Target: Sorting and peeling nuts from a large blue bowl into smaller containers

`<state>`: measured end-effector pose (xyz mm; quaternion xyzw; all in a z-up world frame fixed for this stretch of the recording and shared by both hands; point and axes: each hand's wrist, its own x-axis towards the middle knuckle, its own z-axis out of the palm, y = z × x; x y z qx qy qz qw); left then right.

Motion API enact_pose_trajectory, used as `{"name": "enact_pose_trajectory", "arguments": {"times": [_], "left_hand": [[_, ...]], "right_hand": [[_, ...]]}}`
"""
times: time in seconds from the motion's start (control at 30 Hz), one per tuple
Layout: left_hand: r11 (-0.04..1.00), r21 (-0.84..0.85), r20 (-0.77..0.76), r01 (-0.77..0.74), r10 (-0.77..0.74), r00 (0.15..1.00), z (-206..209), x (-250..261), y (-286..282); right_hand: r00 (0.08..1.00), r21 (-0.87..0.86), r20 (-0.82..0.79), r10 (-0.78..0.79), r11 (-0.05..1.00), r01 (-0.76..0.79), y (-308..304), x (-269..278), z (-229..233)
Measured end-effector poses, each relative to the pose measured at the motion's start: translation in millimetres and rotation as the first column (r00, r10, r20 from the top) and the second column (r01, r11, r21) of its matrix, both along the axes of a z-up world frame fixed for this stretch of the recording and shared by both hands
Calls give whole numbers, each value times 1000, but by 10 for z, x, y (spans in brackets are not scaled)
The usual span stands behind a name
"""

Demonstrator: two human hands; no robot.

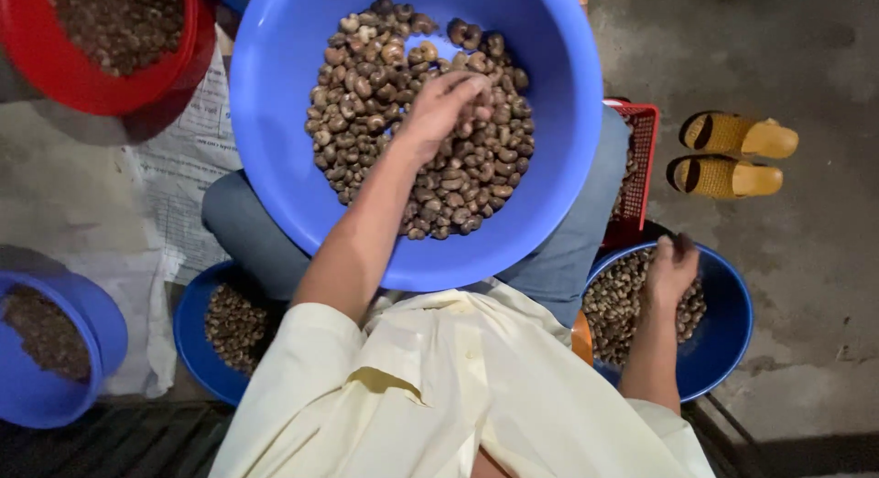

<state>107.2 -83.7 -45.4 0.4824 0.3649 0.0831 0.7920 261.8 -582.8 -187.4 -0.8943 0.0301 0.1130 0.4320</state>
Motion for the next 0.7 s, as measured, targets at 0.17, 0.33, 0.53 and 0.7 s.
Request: {"name": "enact_pose_trajectory", "arguments": {"times": [0.17, 0.33, 0.53, 0.7], "left_hand": [[944, 286, -163, 165, -122, 979, 738, -494, 352], [773, 450, -258, 448, -368, 893, 478, -694, 445], [646, 661, -346, 381, -188, 919, 119, -967, 777], [355, 861, -439, 364, 156, 885, -216, -1078, 931]], "right_hand": [[888, 192, 373, 268, 914, -356, 1325, -1, 1407], [672, 53, 619, 406, 832, -552, 2621, -331, 2289], [208, -268, 521, 828, 390, -881, 3824, -826, 2385], [-152, -543, 298, 943, 36, -839, 4521, -1093, 1472]]}}
